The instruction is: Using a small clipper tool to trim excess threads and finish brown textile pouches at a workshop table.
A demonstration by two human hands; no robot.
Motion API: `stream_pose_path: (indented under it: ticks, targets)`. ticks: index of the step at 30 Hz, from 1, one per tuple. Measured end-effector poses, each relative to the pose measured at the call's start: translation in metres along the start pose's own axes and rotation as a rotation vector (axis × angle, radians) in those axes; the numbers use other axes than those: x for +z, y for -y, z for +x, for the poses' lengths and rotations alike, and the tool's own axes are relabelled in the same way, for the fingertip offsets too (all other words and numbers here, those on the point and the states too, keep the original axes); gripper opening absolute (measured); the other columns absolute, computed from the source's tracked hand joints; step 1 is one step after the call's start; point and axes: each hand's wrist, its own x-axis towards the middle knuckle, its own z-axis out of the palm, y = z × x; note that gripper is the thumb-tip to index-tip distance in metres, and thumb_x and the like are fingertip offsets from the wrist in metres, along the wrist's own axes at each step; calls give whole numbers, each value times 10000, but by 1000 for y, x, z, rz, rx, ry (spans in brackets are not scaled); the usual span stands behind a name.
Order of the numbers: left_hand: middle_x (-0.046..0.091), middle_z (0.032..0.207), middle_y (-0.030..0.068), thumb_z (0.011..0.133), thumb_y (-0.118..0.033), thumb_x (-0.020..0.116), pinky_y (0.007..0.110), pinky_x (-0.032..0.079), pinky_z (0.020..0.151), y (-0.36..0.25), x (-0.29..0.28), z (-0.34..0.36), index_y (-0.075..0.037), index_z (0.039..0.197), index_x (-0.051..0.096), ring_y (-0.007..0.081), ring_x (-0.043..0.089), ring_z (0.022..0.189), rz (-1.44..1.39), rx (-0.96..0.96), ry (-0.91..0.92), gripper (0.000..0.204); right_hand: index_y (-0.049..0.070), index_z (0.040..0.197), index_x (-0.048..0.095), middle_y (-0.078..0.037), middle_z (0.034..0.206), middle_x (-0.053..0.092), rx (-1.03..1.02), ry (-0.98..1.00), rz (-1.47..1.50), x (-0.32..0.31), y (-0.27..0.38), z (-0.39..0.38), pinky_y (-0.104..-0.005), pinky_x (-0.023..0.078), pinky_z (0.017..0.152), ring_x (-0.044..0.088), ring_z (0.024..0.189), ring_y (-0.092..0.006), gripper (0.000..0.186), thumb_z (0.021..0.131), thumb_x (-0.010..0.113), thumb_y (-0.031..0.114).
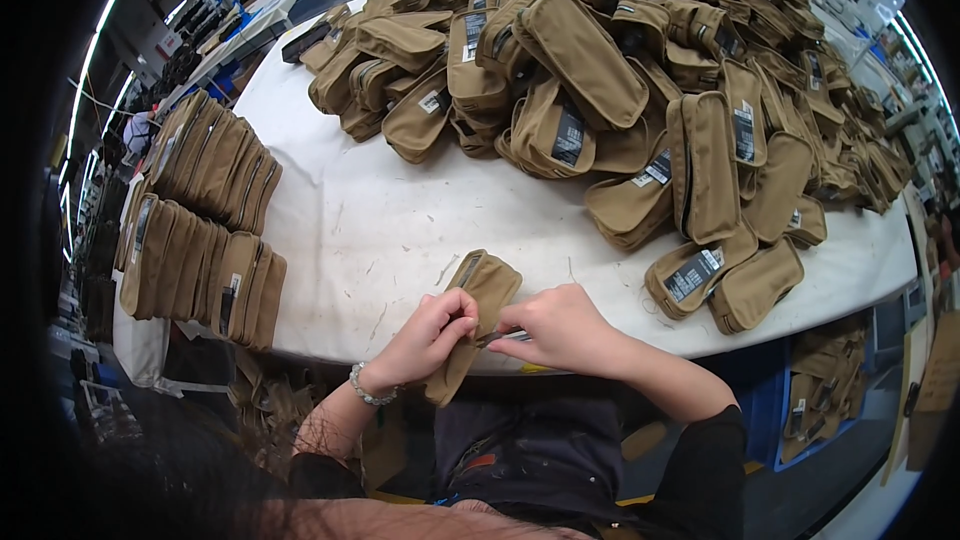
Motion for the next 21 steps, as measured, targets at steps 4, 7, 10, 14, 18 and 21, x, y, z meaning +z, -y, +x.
stream_pose_path:
  ticks: [4, 7, 10, 14, 18, 21]
  targets:
    - [550, 768, 32, 958, -71, 499, 289, 410, 766, 0, 0, 0, -50, 926, 513, 132, 504, 768, 25, 23, 2, 41, 125, 789, 690, -68, 641, 646, -15, 19, -3, 1, 1, 3, -369, 499, 563, 657, 631, -271, 293, 819, 700, 416]
    - [543, 765, 28, 959, -77, 499, 287, 398, 784, 0, 0, -1, -51, 928, 516, 135, 500, 775, -6, -6, 11, 43, 122, 788, 684, -64, 661, 660, -13, 52, -2, -2, 2, 5, -372, 500, 567, 662, 641, -273, 295, 824, 696, 415]
    - [543, 766, 30, 957, -78, 501, 286, 400, 780, -1, -1, -1, -50, 919, 520, 135, 499, 770, 16, -12, 29, 50, 120, 791, 686, -62, 674, 669, -10, 98, -9, -2, 1, 6, -373, 500, 568, 664, 645, -272, 297, 819, 700, 415]
    - [550, 783, 49, 945, -86, 518, 306, 372, 803, -3, -8, -2, -61, 915, 528, 155, 498, 786, -138, -105, 56, 41, 85, 867, 717, -90, 749, 697, 13, 84, 172, 4, -11, 8, -319, 501, 585, 671, 650, -248, 240, 804, 762, 312]
    - [539, 788, 33, 936, -168, 590, 322, 346, 816, -27, -19, -17, -89, 884, 566, 170, 493, 803, 55, 131, 89, 98, 92, 887, 688, -94, 792, 701, 74, 2, 359, 5, -16, 9, -322, 519, 658, 685, 740, -264, 242, 841, 716, 328]
    - [535, 785, 10, 895, -290, 665, 309, 340, 792, -36, -21, -26, -104, 798, 594, 178, 500, 802, 118, 341, 391, 222, 62, 945, 662, -108, 886, 708, 113, -30, 461, 11, -22, 7, -314, 523, 701, 697, 826, -253, 250, 857, 710, 291]
